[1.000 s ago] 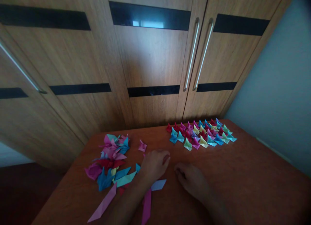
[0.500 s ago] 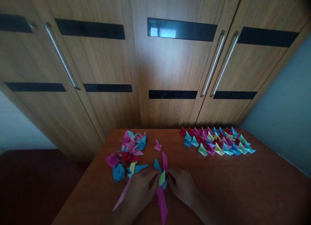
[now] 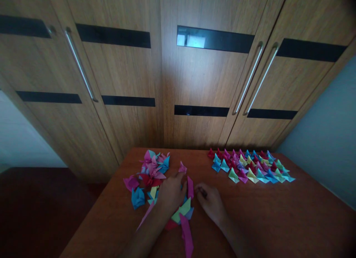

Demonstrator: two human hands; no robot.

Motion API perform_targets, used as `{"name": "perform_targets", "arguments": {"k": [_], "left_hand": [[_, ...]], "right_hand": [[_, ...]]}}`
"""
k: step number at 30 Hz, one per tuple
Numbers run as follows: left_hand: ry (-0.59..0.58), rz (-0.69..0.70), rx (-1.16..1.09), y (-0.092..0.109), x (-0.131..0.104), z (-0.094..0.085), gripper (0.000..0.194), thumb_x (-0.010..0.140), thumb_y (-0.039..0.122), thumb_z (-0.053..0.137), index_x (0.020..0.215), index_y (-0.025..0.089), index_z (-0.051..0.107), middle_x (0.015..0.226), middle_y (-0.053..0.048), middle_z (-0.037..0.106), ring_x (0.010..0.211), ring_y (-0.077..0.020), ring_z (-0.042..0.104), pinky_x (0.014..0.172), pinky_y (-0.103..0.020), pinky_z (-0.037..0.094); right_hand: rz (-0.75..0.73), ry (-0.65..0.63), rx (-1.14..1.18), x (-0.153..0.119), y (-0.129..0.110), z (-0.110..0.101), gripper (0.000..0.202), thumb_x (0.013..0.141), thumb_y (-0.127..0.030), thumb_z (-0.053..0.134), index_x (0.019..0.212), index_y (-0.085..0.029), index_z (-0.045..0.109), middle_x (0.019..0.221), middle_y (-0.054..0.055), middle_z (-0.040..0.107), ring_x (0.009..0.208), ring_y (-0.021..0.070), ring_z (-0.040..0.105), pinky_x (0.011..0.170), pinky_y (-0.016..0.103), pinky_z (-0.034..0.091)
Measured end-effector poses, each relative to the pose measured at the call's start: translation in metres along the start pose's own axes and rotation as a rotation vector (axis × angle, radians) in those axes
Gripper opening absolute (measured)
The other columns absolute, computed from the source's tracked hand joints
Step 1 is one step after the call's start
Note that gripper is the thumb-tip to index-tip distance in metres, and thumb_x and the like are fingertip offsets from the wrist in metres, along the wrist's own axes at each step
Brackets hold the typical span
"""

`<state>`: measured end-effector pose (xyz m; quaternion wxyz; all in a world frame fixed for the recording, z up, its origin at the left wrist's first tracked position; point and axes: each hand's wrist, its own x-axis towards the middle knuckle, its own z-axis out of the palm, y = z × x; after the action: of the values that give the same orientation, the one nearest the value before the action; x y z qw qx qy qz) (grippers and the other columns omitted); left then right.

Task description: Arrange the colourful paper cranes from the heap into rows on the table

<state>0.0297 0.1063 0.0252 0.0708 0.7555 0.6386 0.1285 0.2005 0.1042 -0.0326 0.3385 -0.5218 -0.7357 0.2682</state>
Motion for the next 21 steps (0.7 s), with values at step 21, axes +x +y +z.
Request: {"name": "perform_targets", "arguments": {"k": [21], "left_hand": [[0.343, 0.317, -0.354, -0.024, -0.009, -0.002, 0.013, 0.085, 0.019, 0.054, 0.094, 0.021, 0.064, 0.09, -0.003, 0.072, 0.083, -0.0168, 0.068, 0.076, -0.028, 0.052]], "right_hand": [[0.052, 0.138, 0.337, -0.004, 0.004, -0.013, 0.024, 0.088, -0.033, 0.047, 0.088, -0.018, 0.066, 0.069, 0.001, 0.061, 0.063, 0.0139, 0.057, 0.059, 0.022, 0.042]]}}
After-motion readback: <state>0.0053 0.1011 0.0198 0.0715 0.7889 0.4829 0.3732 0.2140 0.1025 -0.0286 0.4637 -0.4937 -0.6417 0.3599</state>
